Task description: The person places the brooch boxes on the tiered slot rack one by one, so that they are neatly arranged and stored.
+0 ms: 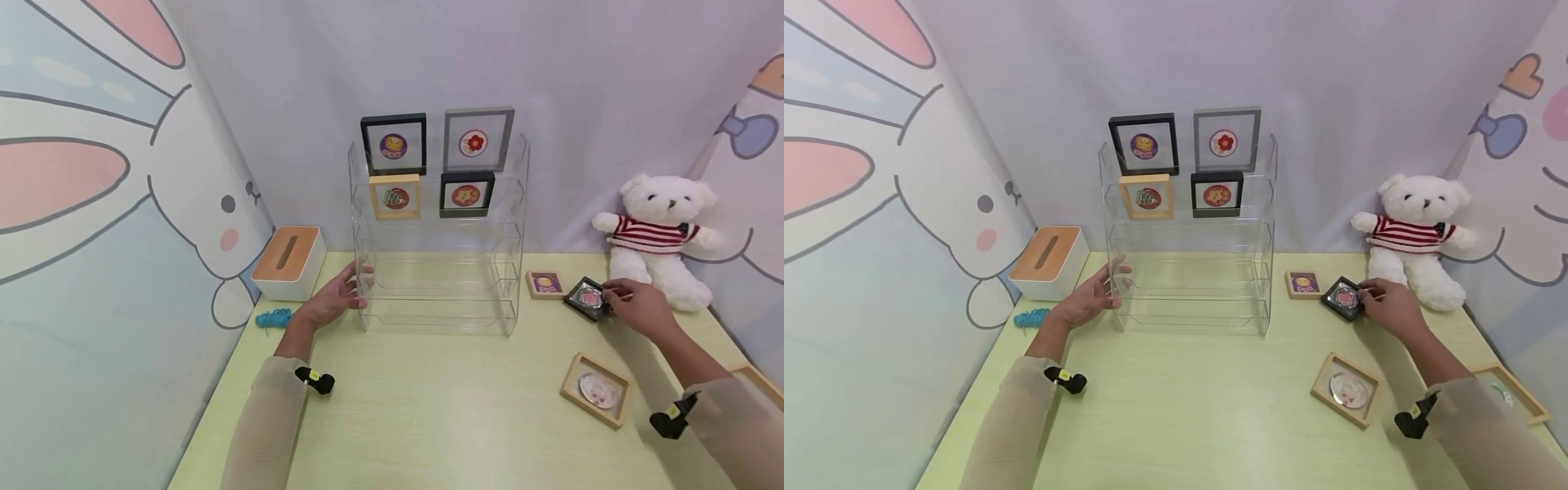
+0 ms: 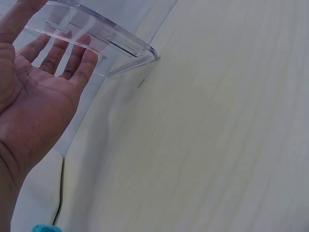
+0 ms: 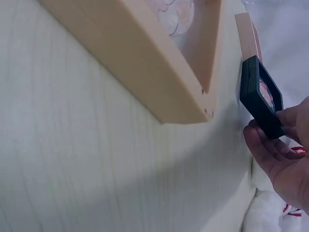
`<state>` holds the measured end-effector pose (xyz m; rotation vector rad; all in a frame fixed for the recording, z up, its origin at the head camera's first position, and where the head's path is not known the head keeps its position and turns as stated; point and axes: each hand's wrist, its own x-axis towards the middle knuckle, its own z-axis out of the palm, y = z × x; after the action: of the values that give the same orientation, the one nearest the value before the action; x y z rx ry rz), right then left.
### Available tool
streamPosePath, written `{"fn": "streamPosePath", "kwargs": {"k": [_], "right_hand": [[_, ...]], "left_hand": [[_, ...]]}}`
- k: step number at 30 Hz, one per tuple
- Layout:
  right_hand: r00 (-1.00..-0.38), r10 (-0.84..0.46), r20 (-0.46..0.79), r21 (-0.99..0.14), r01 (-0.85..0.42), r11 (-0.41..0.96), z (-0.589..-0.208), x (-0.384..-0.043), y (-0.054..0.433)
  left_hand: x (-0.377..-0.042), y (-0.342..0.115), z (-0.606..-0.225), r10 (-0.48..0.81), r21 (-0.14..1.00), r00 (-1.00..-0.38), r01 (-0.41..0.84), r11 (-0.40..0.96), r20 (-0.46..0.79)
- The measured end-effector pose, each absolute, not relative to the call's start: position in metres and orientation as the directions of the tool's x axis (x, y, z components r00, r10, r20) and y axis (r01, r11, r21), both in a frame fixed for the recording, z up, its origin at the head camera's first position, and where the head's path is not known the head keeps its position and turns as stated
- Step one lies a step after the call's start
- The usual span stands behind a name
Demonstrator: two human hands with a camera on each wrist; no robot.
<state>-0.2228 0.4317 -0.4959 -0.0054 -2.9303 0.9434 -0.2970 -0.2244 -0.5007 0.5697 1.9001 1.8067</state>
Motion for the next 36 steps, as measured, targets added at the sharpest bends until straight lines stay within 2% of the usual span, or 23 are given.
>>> {"fn": "streamPosePath", "kwargs": {"k": [5,21,32,36], "right_hand": [[-0.998,0.058,-0.018,-0.658,0.055,0.751,-0.497,-0.221,0.433],[-0.991,0.117,-0.062,-0.814,0.118,0.569,-0.482,-0.224,0.428],[-0.992,0.115,0.046,-0.856,0.02,0.517,-0.46,-0.228,0.413],[-0.983,0.127,0.132,-0.862,-0.051,0.504,-0.445,-0.23,0.405]], "left_hand": [[-0.296,-0.225,-0.502,0.584,0.999,-0.811,-0.011,0.048,-0.037],[-0.295,-0.224,-0.501,0.584,0.999,-0.811,-0.015,0.036,-0.034],[-0.296,-0.225,-0.502,0.584,0.999,-0.811,-0.009,0.04,-0.031],[-0.296,-0.224,-0.501,0.581,0.999,-0.813,-0.008,0.043,-0.032]]}}
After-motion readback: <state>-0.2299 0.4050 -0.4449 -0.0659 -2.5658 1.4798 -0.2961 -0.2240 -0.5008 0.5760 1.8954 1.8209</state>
